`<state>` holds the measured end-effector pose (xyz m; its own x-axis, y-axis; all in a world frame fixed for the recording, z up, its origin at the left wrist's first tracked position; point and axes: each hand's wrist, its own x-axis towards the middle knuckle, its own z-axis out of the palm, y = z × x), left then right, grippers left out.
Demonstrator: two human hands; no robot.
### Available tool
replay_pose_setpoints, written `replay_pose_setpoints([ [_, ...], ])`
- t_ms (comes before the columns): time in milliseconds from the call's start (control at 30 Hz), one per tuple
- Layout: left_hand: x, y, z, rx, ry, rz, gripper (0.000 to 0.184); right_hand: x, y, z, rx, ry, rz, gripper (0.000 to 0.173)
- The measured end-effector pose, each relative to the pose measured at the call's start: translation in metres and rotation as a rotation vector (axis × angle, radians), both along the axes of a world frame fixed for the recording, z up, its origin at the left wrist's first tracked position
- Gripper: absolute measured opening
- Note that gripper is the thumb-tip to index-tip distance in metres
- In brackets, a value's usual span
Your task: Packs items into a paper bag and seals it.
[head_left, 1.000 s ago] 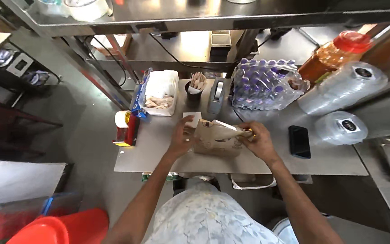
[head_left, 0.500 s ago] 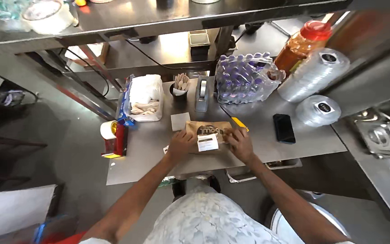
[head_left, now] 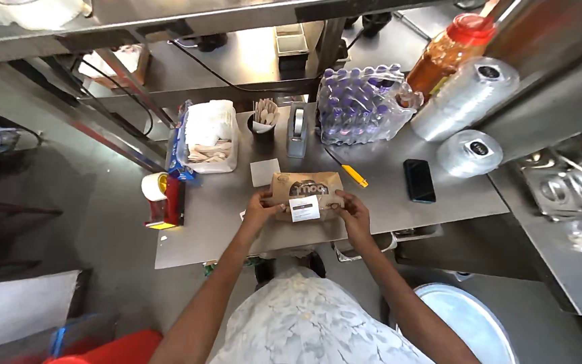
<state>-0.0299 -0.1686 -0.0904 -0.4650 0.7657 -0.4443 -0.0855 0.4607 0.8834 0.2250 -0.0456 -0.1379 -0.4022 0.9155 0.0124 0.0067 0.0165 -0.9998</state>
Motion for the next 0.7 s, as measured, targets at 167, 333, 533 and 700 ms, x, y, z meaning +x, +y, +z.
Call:
replay_pose_setpoints([
  [167,-0.002,0.009,0.003,0.147,0.075,-0.107,0.036,-0.008,0.013,0.008,0.002,0.032,-0.006,0.040],
  [333,0.016,-0.005,-0.002,0.232,0.027,-0.071,0.051,0.003,0.019,0.004,0.138,-0.071,0.038,0.044],
  [533,0.016,0.001,-0.020,0.275,0.098,-0.052,0.051,-0.028,-0.004,0.091,0.620,-0.159,-0.052,0.038],
  [700,0.020,-0.053,0.058,0.090,-0.036,-0.189,0.046,-0.182,-0.114,0.143,0.095,-0.070,0.639,0.023],
])
